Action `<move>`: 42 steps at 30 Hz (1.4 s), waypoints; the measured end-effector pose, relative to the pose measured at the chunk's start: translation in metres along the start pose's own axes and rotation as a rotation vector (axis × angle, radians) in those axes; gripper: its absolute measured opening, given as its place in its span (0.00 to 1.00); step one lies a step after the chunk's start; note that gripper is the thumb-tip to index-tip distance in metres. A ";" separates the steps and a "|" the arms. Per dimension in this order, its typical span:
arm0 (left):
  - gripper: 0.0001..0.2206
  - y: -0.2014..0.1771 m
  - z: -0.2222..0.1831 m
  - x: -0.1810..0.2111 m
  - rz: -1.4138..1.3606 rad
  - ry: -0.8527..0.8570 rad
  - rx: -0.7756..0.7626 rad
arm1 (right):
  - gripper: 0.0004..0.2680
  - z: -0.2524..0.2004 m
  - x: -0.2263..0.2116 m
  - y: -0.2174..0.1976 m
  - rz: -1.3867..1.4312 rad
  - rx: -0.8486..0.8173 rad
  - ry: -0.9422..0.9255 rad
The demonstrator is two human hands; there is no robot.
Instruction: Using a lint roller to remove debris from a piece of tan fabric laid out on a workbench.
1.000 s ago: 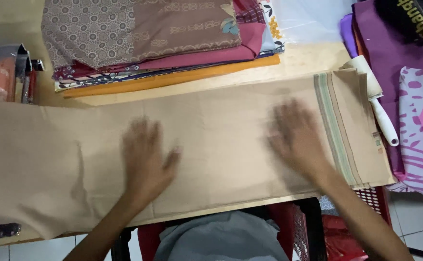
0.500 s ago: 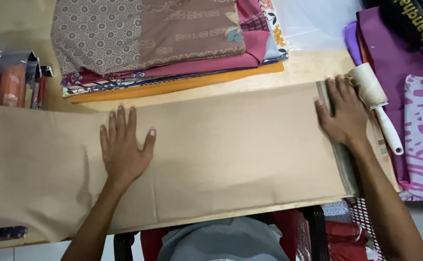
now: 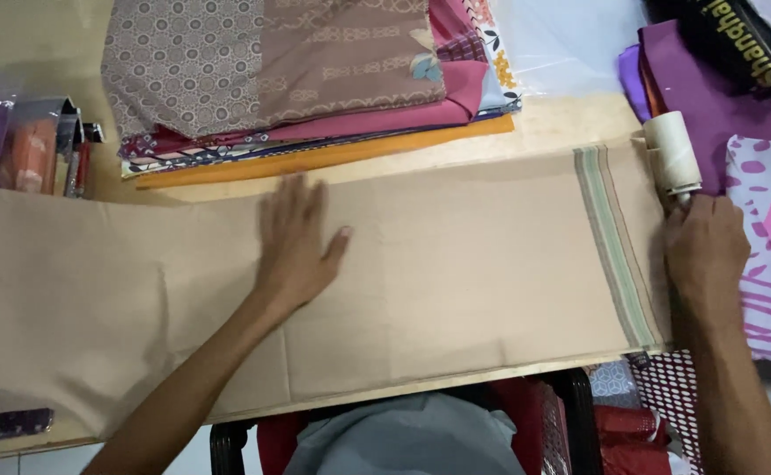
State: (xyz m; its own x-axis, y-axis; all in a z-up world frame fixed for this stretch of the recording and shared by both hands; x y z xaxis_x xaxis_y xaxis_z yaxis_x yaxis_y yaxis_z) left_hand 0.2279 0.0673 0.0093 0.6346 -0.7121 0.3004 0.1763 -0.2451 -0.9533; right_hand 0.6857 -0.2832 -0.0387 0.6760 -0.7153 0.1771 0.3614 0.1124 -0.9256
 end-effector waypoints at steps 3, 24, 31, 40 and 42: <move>0.31 0.019 0.025 0.030 -0.035 0.217 0.014 | 0.08 0.013 -0.005 -0.009 0.091 0.038 -0.014; 0.16 0.123 0.231 0.295 -0.317 0.524 -0.328 | 0.12 0.066 0.033 0.002 -0.001 0.293 -0.062; 0.09 0.123 0.239 0.315 -0.312 0.653 -0.256 | 0.09 0.050 0.021 -0.014 0.028 0.314 -0.071; 0.14 0.117 0.240 0.320 -0.214 0.795 -0.125 | 0.04 0.049 0.098 -0.017 0.218 0.474 0.206; 0.10 0.112 0.242 0.324 -0.181 0.802 -0.151 | 0.04 0.052 0.132 0.010 0.189 0.461 0.204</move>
State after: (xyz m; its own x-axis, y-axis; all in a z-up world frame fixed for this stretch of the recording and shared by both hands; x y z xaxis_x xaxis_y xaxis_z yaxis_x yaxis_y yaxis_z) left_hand 0.6354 -0.0312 -0.0080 -0.1324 -0.8917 0.4328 0.0850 -0.4452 -0.8914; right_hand 0.8117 -0.3409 -0.0076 0.6348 -0.7675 -0.0896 0.5210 0.5107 -0.6839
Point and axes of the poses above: each hand's wrist, its own z-axis towards the middle knuckle, its own y-axis out of the palm, x = y × z, the point moved 1 cm from there along z, towards the middle knuckle, and after that the axes turned 3 degrees about z, right-handed, at the moved point
